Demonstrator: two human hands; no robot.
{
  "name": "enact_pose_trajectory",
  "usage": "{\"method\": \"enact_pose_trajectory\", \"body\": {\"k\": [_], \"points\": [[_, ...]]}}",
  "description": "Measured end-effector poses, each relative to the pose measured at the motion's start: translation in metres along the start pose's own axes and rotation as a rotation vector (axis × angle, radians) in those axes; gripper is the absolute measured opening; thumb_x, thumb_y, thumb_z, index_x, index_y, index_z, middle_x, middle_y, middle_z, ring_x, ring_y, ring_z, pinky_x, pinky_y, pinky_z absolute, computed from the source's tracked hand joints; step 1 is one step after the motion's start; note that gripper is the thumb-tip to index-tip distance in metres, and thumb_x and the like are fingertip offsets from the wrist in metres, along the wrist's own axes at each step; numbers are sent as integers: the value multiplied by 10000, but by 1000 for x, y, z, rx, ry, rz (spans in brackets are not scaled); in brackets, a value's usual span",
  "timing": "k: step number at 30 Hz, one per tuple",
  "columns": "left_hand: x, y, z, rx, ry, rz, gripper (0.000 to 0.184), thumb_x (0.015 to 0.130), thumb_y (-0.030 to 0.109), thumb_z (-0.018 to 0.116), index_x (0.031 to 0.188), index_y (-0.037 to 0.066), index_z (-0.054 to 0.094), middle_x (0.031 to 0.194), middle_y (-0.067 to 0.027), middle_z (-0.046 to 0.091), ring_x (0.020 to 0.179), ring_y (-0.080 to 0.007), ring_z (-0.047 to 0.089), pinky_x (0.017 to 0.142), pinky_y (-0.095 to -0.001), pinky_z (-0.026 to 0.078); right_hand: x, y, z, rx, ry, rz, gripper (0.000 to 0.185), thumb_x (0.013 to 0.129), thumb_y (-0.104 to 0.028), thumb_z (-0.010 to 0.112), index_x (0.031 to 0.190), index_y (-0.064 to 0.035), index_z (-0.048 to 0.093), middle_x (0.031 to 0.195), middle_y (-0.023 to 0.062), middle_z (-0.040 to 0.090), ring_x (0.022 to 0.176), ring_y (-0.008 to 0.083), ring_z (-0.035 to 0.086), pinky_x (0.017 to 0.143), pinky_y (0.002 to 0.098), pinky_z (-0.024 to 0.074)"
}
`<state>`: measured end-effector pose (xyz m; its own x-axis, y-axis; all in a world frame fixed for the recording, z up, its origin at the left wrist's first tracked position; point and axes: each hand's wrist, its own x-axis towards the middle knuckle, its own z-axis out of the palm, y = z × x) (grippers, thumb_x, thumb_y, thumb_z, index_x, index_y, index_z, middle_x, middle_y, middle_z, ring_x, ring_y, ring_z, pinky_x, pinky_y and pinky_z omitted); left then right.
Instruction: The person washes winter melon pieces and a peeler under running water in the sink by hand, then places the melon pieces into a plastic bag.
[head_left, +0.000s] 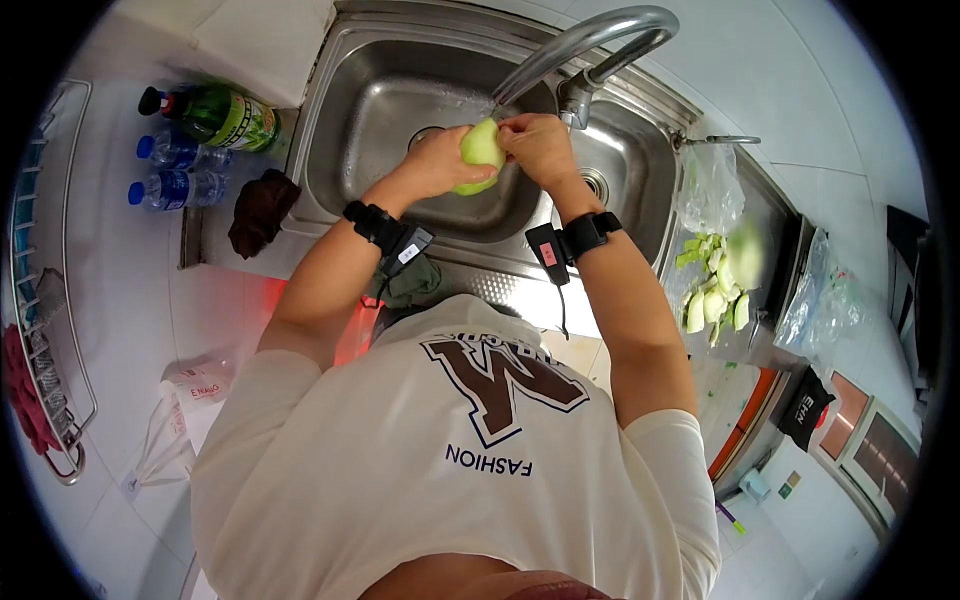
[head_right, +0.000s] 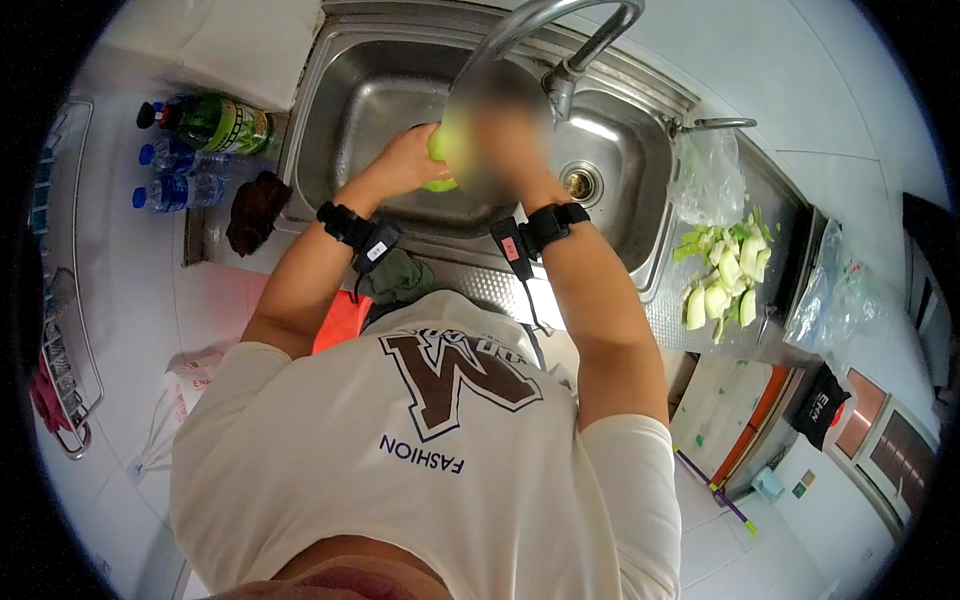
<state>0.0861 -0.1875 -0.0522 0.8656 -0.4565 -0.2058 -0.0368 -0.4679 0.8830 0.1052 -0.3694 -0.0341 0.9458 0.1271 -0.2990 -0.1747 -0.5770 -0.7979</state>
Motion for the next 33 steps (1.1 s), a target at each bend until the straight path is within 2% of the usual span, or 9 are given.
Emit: {"method": "enact_pose_trajectory", "body": {"k": [1, 3, 6, 10, 15, 24, 28, 30, 33], "points": [[0, -1, 1, 0, 0, 0, 500, 693, 321, 737, 1083, 51, 581, 965, -124, 651, 859, -250, 626, 783, -326, 479, -1, 1, 0, 0, 0, 0, 250, 826, -155, 631, 941, 64, 664, 827, 108, 680, 684, 161, 653, 636, 265, 544], [0, -4, 3, -97, 44, 21, 480, 694, 294, 741, 1076, 50, 586, 954, -114, 653, 850, -226, 628, 787, -320, 480, -3, 3, -2, 645, -41, 221, 230, 847, -144, 618, 978, 43, 651, 869, 93, 676, 729, 173, 656, 679, 277, 549], [0, -5, 0, -180, 30, 41, 473, 694, 278, 745, 1075, 45, 587, 948, -109, 654, 852, -215, 627, 794, -313, 480, -5, 3, -10, 900, -67, 288, 180, 857, -85, 591, 958, 55, 644, 829, 105, 671, 719, 198, 659, 667, 305, 559], [0, -9, 0, -242, 19, 36, 464, 697, 276, 743, 1071, 47, 591, 947, -108, 655, 856, -213, 628, 795, -309, 481, -5, 3, -14, 724, -179, 248, 230, 857, -152, 634, 1013, 16, 631, 904, 89, 662, 821, 168, 643, 748, 276, 539], [0, -10, -2, -76, 14, -1, 482, 693, 318, 742, 1067, 53, 592, 950, -117, 654, 863, -245, 631, 792, -324, 480, -7, -13, -17, 370, -216, 145, 228, 832, -147, 655, 970, 35, 654, 864, 95, 667, 744, 156, 644, 701, 258, 541], [0, -1, -1, -23, 27, 25, 489, 681, 341, 735, 1040, 39, 596, 948, -132, 651, 856, -276, 626, 768, -354, 480, 5, -3, -13, 121, -176, 28, 237, 808, -162, 650, 910, 52, 668, 794, 100, 667, 685, 149, 639, 637, 258, 534], [-2, 11, 2, 67, 69, -12, 480, 682, 337, 740, 1028, 37, 597, 946, -136, 651, 849, -281, 627, 764, -353, 482, 0, -1, -2, 187, 16, 44, 218, 818, -142, 624, 905, 50, 679, 743, 94, 676, 596, 163, 641, 564, 263, 521], [-3, 11, 3, -61, 100, 25, 481, 679, 334, 749, 1024, 35, 597, 943, -140, 651, 850, -284, 631, 767, -352, 483, -1, 1, -1, 622, 117, 213, 196, 847, -139, 597, 903, 36, 666, 738, 76, 664, 596, 162, 634, 564, 284, 528], [0, -1, 4, -94, 126, 40, 487, 676, 333, 756, 1029, 37, 597, 942, -140, 652, 852, -276, 634, 774, -347, 484, 0, 7, -10, 869, 61, 279, 174, 865, -144, 594, 930, 11, 643, 741, 62, 648, 619, 164, 628, 601, 295, 533]]}}
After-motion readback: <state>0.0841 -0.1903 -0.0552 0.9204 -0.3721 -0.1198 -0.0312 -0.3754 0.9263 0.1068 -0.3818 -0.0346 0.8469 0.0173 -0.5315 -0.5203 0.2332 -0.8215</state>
